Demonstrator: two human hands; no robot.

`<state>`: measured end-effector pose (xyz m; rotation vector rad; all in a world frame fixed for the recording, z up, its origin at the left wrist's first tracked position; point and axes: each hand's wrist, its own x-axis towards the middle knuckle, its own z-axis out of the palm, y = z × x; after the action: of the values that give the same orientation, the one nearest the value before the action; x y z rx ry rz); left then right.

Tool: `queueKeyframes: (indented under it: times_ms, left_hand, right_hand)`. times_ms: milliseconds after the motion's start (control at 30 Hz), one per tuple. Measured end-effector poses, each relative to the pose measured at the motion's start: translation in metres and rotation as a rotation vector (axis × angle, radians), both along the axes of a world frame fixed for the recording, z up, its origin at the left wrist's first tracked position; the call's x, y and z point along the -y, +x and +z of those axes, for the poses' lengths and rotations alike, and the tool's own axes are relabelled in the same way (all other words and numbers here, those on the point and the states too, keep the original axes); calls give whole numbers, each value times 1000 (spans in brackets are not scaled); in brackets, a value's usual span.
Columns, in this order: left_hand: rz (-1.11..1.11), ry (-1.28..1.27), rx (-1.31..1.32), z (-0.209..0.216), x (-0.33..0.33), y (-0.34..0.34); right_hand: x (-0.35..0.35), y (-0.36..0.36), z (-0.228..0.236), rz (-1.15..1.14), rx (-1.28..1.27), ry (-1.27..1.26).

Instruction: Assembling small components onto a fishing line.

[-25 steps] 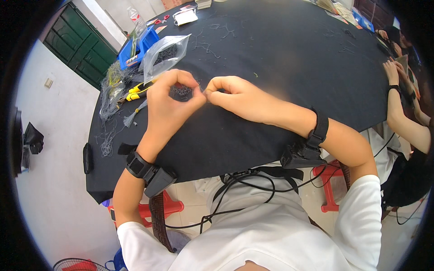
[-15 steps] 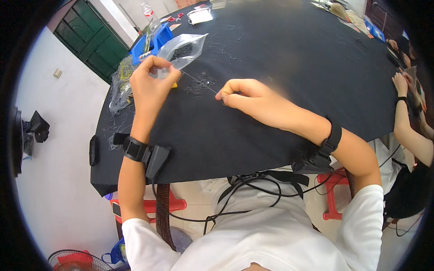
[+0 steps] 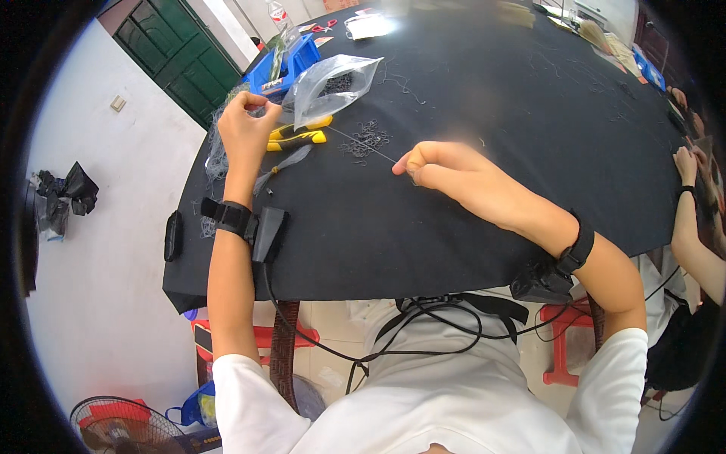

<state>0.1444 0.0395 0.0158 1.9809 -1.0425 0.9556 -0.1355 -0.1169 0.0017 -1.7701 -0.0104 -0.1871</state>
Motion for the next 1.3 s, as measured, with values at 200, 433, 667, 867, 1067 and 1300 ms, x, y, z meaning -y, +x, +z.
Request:
queueKeyframes:
  times_ms: [200,433,667,867,1067,1300]
  left_hand:
    - [31,-13,-48,1,-5,8]
    - [11,-51,-130,2,-8,9]
    - [-69,-102,-242,-2,-2,9]
    - [-744,-268,-690,6,25,-55]
    - [-932,-63,-771,-1,28,-117]
    - [-920,40,-474,-7,29,-138]
  right_hand:
    - [1,1,0,2,5,-28]
    - [1,4,3,-42,11,-12]
    - [19,6,5,-282,153,-33]
    - [64,6,1,-728,281,67]
    - [36,9,6,-524,222,175]
    - [1,-2,13,-46,-53,445]
